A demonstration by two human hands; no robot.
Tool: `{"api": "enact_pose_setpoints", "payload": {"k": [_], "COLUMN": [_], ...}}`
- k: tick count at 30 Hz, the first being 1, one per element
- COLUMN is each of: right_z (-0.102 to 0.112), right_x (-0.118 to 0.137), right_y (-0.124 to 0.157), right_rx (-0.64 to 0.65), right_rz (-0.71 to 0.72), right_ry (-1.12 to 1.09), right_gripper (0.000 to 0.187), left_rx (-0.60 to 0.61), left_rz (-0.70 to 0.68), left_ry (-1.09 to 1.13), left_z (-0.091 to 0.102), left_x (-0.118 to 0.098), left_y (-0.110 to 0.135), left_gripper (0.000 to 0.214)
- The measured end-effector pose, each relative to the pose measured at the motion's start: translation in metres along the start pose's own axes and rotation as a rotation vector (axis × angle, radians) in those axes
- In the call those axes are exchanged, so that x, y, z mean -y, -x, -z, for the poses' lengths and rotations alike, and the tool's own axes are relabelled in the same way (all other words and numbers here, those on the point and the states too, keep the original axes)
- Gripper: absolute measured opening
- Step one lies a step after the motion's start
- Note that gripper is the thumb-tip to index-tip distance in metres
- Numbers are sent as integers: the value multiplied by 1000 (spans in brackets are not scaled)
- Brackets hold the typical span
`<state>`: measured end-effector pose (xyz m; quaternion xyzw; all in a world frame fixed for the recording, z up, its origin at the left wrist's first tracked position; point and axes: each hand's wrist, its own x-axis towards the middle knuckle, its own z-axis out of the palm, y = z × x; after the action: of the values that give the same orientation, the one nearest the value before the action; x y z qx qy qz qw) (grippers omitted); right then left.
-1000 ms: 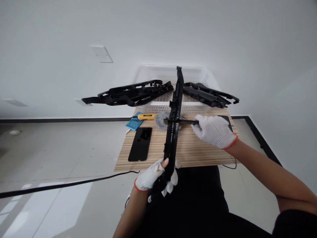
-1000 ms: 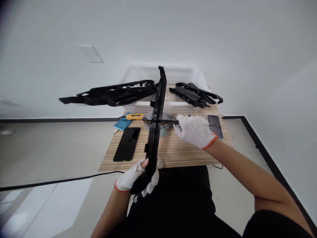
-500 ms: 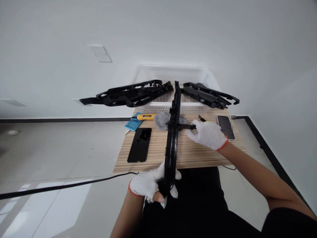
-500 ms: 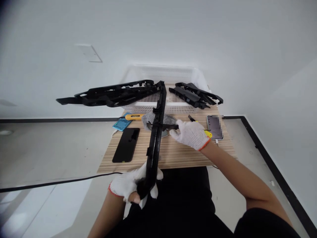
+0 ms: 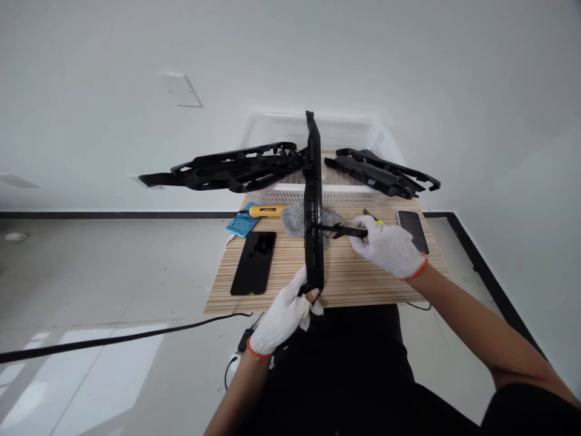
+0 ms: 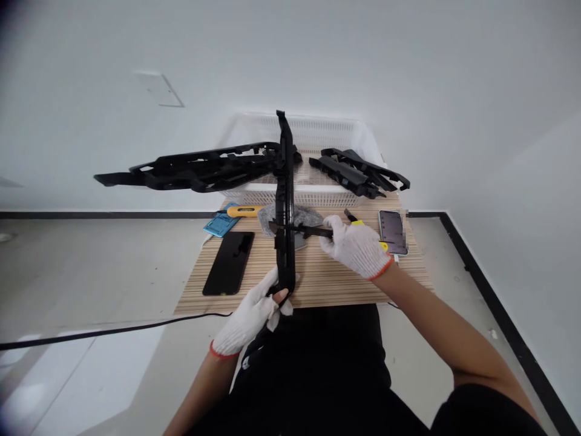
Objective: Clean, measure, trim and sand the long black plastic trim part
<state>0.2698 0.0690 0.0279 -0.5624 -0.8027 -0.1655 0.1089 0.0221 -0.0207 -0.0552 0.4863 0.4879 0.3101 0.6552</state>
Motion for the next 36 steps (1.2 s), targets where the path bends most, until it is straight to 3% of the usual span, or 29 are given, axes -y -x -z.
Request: {"api": "enact_pose_setpoints", "payload": {"k": [7, 13, 19, 27, 31, 34, 36], "right_z": [-8, -11, -3, -4, -5, -5, -5], "right_x": [2, -11, -11, -8, -7, -7, -8], "right_y": [-22, -29, -26, -26, -28, -28, -28], "right_rx": [107, 65, 154, 201, 136, 49, 12], "right_rz": [29, 113, 66, 9, -34, -99, -125], "right_ry": [55, 44, 71, 70, 60, 67, 78], "right_gripper": [46, 41, 40, 43, 46, 64, 66], "left_rx": [31, 4, 19, -15, -40, -77, -137], "left_rz": [4, -35, -24, 4, -4, -117, -204], "left_ry": [-37, 40, 64, 32, 28, -36, -94], "left_z": [-3, -3, -3, -5, -10, -9, -5], "left_x": [-8, -5, -4, -9, -18, -16, -9], "left_y": [-2, -2, -4, 2, 4, -1, -8], "left_gripper": [73, 71, 72, 94, 97, 92, 85]}}
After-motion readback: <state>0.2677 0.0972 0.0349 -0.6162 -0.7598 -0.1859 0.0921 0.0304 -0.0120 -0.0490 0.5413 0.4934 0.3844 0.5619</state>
